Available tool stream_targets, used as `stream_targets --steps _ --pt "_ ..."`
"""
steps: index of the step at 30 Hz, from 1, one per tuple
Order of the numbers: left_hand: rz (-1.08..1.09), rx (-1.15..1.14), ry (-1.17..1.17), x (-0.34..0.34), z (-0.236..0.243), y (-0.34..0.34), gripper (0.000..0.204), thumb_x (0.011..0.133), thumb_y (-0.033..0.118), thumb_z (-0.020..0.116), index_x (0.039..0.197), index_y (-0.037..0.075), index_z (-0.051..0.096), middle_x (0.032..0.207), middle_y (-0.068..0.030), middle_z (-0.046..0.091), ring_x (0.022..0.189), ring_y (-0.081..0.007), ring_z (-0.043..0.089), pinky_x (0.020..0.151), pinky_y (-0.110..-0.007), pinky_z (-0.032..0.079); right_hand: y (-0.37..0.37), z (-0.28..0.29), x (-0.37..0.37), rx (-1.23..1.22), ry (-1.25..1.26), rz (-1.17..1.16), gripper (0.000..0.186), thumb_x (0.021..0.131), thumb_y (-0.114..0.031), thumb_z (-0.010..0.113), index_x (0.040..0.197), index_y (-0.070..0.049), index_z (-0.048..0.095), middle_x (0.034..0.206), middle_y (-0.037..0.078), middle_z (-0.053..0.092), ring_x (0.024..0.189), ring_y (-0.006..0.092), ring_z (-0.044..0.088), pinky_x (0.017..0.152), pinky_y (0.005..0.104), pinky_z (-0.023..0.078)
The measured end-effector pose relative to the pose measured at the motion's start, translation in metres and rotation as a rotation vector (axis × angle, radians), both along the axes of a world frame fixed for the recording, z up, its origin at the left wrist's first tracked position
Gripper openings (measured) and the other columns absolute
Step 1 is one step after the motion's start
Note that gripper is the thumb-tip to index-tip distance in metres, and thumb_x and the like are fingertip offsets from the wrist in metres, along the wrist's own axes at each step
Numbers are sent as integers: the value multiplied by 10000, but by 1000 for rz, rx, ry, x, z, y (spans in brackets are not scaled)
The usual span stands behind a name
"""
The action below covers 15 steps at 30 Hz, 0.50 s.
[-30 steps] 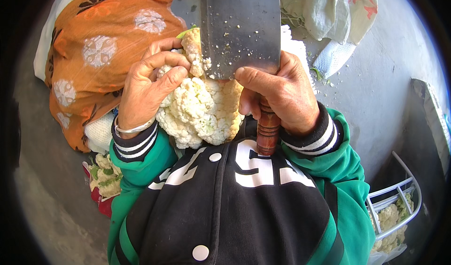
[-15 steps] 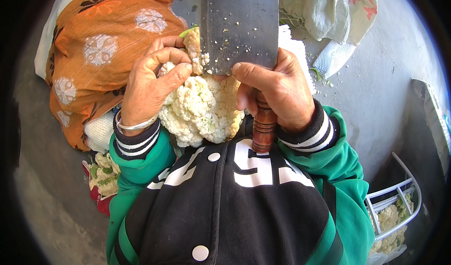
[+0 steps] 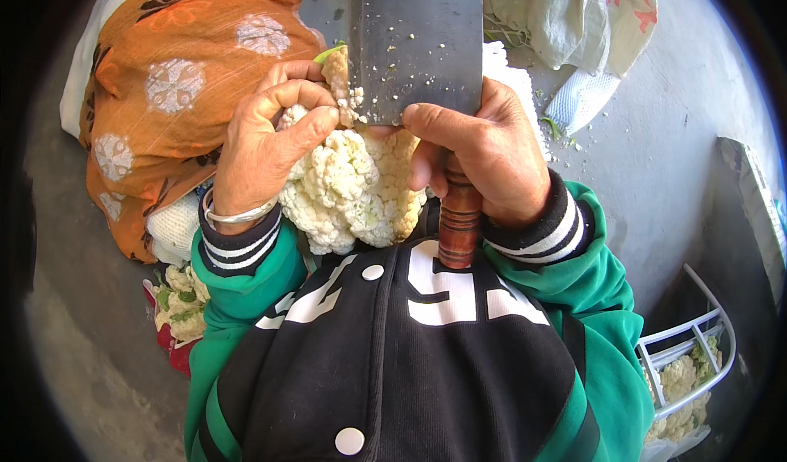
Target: The person holds a whole cauliflower and uses a cleaver to trim and cut it into smaller florets. The person repeatedly slices the cauliflower, removing outer layers and separating florets while holding the vegetable with the other hand.
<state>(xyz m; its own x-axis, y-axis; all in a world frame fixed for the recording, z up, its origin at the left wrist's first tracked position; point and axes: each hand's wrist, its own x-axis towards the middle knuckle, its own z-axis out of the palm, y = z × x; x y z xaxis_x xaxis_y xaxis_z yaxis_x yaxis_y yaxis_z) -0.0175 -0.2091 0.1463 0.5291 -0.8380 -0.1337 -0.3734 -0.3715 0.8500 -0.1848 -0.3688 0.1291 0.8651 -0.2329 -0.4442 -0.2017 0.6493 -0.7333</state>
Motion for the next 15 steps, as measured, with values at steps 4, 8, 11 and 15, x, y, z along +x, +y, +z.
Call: stream_targets --steps 4,8,11,15 --pt "5 -31 17 1 -2 0 137 817 140 737 862 11 728 1120 -145 582 1142 -270 572 957 -374 451 0 -2 3 44 32 33 192 935 -110 577 980 31 699 644 80 666 419 102 523 404 229 421" --pt "14 -10 9 1 -2 2 144 819 145 741 868 11 728 1121 -147 582 1137 -266 573 948 -369 456 2 -4 5 60 46 10 199 934 -112 574 956 48 690 656 91 672 425 107 518 411 230 420" --pt "15 -49 5 0 -3 0 150 823 151 744 870 10 727 1121 -148 582 1109 -259 587 916 -362 475 3 -6 6 109 15 -5 195 935 -105 572 929 57 680 681 105 681 447 114 538 424 230 430" --pt "-5 -27 -39 -3 -3 0 156 835 156 740 866 4 722 1128 -146 583 1065 -250 606 874 -351 494 6 -14 9 161 -40 -47 180 938 -96 570 933 55 667 720 122 695 458 115 546 438 223 445"
